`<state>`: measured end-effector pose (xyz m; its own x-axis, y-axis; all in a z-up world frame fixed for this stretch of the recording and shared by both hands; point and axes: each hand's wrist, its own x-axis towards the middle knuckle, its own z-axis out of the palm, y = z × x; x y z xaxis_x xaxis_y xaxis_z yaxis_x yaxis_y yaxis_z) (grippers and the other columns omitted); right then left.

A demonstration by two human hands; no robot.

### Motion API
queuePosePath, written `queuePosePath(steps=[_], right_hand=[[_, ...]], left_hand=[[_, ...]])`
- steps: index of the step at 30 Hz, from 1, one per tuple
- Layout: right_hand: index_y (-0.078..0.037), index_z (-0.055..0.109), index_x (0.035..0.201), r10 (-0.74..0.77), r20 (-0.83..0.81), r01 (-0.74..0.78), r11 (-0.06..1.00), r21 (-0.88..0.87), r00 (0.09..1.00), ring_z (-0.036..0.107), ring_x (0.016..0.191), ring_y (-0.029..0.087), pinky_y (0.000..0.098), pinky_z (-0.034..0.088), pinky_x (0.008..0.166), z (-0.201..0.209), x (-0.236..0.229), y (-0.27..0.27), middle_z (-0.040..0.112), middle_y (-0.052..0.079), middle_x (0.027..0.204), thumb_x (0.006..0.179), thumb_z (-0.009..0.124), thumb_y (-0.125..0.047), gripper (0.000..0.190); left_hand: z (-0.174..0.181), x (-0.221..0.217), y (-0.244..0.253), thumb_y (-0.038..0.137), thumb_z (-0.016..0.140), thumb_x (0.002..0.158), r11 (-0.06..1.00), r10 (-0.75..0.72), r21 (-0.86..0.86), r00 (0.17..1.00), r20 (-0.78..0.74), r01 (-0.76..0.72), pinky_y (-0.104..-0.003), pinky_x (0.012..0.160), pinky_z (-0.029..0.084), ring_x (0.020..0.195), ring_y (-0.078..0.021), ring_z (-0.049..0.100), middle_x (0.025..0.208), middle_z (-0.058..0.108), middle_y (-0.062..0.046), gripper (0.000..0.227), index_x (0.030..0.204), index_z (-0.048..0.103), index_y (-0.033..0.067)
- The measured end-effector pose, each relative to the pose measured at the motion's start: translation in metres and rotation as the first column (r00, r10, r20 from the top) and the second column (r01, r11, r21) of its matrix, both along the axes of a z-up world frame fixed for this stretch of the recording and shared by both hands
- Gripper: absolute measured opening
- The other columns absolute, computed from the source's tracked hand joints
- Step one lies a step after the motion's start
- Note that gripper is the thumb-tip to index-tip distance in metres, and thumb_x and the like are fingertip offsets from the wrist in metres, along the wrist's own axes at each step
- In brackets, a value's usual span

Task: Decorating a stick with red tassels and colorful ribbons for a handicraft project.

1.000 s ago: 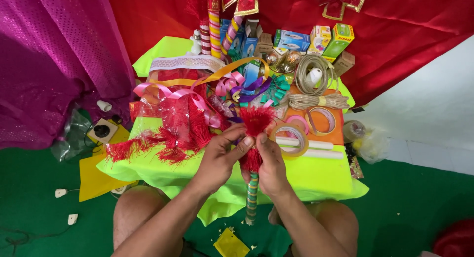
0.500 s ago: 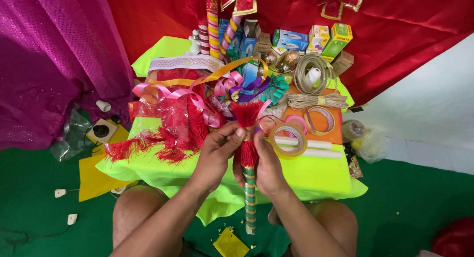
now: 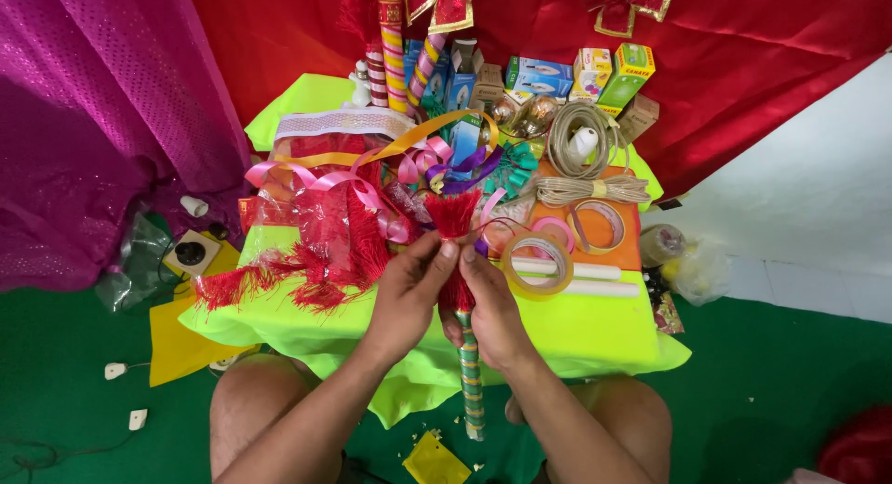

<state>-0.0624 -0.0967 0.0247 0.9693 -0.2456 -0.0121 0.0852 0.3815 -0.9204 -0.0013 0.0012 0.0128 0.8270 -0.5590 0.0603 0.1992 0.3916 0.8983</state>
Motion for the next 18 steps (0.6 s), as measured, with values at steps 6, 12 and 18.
queuePosePath(steps=[6,12,18], right_hand=[[-0.002,0.057,0.084,-0.024,0.001,0.024,1.0,-0.018,1.0,0.043,0.023,0.018,0.0275,0.037,0.024,0.003,-0.001,0.002,0.052,0.016,0.044,0.111,0.041,-0.039,0.049],[-0.002,0.061,0.083,-0.039,0.04,0.04,0.998,-0.048,0.998,0.048,0.025,0.017,0.0275,0.04,0.024,-0.007,-0.001,-0.001,0.057,0.015,0.052,0.11,0.038,-0.047,0.057],[0.0,0.059,0.084,-0.082,0.057,0.089,0.988,-0.128,0.995,0.045,0.024,0.019,0.0276,0.037,0.024,-0.018,-0.001,-0.005,0.058,0.02,0.053,0.11,0.04,-0.042,0.053]], left_hand=[[0.017,-0.004,0.002,0.014,0.043,0.106,1.0,0.0,-0.004,1.0,-0.004,0.0,-0.035,0.029,0.056,0.033,-0.0333,0.063,0.071,0.069,-0.027,0.032,0.123,0.064,-0.0026],[-0.007,-0.001,0.002,0.016,0.045,0.106,0.998,-0.053,-0.038,0.998,-0.046,0.051,-0.035,0.031,0.057,0.036,-0.0341,0.064,0.074,0.069,-0.026,0.029,0.115,0.063,-0.0038],[0.008,-0.004,0.004,0.013,0.048,0.104,0.997,-0.067,-0.05,0.998,-0.006,0.067,-0.038,0.035,0.06,0.039,-0.0374,0.066,0.071,0.058,-0.019,0.028,0.115,0.063,-0.0064]])
